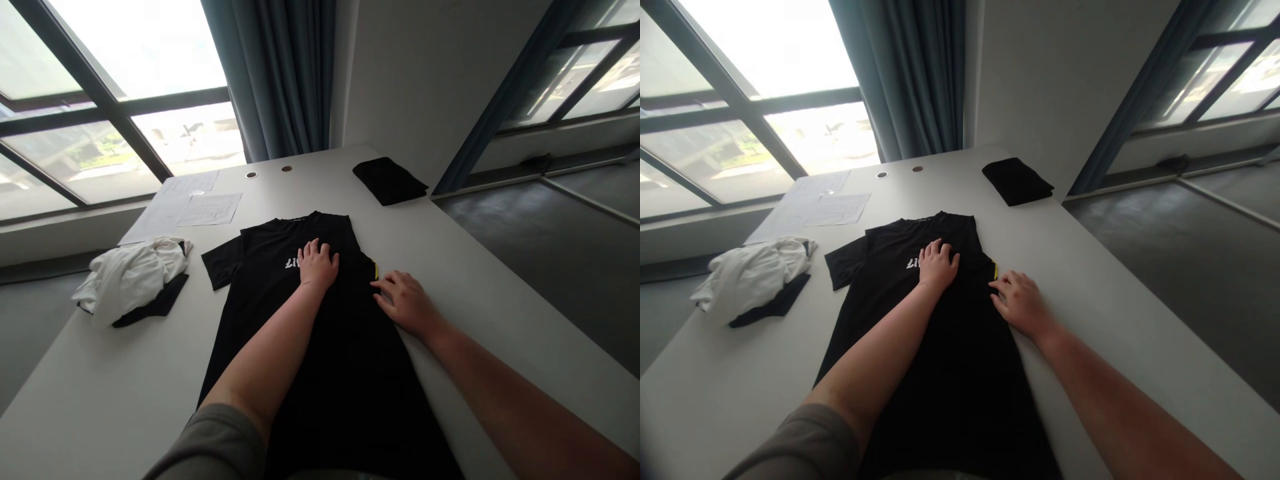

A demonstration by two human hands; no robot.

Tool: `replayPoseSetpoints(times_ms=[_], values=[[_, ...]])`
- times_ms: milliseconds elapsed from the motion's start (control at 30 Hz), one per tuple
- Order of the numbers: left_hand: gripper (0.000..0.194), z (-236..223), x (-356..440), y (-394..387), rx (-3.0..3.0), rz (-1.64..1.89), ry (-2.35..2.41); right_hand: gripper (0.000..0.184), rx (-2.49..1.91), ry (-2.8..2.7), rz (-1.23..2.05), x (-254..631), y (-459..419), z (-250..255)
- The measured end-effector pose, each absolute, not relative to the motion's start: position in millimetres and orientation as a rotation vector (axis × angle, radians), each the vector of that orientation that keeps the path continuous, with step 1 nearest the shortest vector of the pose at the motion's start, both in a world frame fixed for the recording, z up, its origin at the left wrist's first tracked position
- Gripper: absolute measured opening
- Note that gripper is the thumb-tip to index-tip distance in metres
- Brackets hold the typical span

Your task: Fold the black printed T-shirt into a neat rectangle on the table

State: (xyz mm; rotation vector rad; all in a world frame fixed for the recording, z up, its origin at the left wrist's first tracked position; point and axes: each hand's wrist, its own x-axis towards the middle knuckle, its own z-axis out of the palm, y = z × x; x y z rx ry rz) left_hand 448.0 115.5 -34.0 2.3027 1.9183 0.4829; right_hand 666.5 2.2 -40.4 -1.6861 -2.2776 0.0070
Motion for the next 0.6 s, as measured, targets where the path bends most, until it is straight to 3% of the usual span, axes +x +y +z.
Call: replayPoseSetpoints(times_ms=[167, 300, 500, 600], values=[[0.041, -30.3, 447.8, 111.6, 2.660, 0.468, 1.341, 0.021, -1.609, -2.251, 0.108, 666.0, 5.8, -38.9], [0.036, -31.3, 449.5, 108.9, 2.740, 0.407, 0.956, 0.021, -1.625, -2.195, 0.115, 667.5, 16.2, -40.2], [0.021, -35.9, 449.6, 114.2, 2.634, 0.532, 0.843, 0.057, -1.623, -2.221, 0.094, 668.7, 35.4, -47.8], [0.018, -37.7, 450.0, 116.3, 2.573, 0.616, 0.869, 0.061, -1.668, -2.346, 0.155, 668.6, 39.2, -54.8]])
